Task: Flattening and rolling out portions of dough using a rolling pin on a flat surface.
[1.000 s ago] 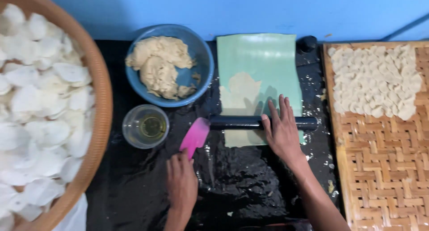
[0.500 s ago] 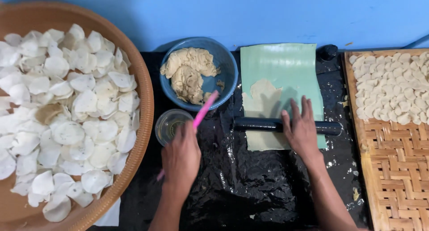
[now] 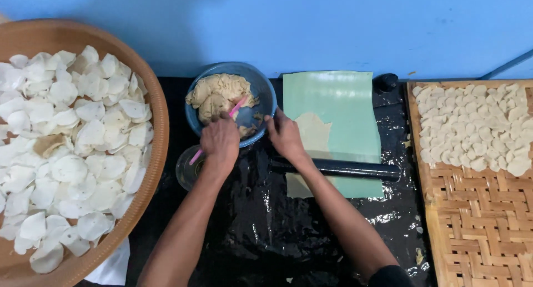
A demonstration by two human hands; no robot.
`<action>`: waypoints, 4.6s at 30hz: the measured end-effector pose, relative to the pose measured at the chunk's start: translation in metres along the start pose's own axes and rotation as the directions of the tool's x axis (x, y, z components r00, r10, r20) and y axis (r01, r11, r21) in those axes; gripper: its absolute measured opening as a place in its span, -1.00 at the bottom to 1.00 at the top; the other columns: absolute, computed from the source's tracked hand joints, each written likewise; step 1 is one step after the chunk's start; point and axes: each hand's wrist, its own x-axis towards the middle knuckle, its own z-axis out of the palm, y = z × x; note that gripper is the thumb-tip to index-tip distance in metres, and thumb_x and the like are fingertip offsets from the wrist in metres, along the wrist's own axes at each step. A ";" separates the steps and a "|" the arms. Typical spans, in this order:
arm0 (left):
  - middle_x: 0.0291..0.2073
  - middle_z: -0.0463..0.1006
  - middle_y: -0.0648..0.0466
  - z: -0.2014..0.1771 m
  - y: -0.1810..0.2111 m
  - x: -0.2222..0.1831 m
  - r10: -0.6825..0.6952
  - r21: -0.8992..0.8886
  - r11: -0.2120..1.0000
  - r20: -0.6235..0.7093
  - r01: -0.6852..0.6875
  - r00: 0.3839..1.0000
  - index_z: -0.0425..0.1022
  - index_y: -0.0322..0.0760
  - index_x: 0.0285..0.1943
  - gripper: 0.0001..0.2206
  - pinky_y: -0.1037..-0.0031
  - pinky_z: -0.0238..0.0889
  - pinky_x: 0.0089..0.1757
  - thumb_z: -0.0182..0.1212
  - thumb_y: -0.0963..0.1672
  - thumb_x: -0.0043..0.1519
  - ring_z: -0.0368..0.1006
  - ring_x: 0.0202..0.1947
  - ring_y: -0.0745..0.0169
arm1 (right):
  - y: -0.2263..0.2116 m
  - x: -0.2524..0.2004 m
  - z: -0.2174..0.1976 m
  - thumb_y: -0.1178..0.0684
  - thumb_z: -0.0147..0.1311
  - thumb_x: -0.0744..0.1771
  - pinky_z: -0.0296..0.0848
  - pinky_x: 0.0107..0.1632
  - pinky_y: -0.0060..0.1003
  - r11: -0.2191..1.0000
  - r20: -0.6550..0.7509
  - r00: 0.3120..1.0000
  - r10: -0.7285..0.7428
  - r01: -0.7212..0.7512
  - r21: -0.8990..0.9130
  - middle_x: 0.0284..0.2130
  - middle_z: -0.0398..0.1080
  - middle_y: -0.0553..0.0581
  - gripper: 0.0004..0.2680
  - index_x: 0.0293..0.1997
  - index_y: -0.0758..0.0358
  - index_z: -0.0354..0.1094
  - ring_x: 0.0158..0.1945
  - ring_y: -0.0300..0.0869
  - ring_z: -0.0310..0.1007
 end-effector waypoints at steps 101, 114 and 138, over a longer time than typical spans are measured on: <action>-0.05 0.47 -0.09 -0.046 0.119 -0.151 0.541 -0.452 0.742 -0.032 -0.495 0.840 0.38 -0.38 0.23 -0.54 0.15 0.19 0.04 0.34 -0.11 0.16 0.35 0.04 -0.07 | 0.037 -0.202 -0.181 0.31 0.06 0.27 0.43 0.17 -0.03 0.781 0.225 0.931 -0.288 0.364 -0.508 0.14 0.33 0.33 -0.60 0.29 0.38 0.27 0.18 0.16 0.35; -0.08 0.47 -0.05 -0.026 0.125 -0.155 0.641 -0.333 0.710 -0.059 -0.621 0.765 0.36 -0.18 0.41 -0.50 0.18 0.20 -0.02 0.24 -0.14 0.24 0.36 -0.03 0.00 | 0.032 -0.149 -0.221 0.14 0.07 0.40 0.41 0.19 -0.06 0.817 0.026 0.973 -0.231 0.208 -0.538 0.14 0.35 0.27 -0.78 0.19 0.29 0.35 0.19 0.11 0.37; 0.50 0.11 -0.27 0.004 0.160 -0.152 0.464 -0.314 0.833 -0.051 -0.456 0.884 0.16 -0.58 0.48 -0.30 -0.19 -0.38 0.36 -0.03 0.11 0.36 -0.09 0.54 -0.16 | 0.078 -0.146 -0.199 -0.04 -0.20 0.46 0.19 0.36 0.05 0.708 0.082 0.996 -0.044 0.089 -0.701 0.41 0.13 0.46 -0.56 0.46 0.54 0.02 0.50 0.21 0.11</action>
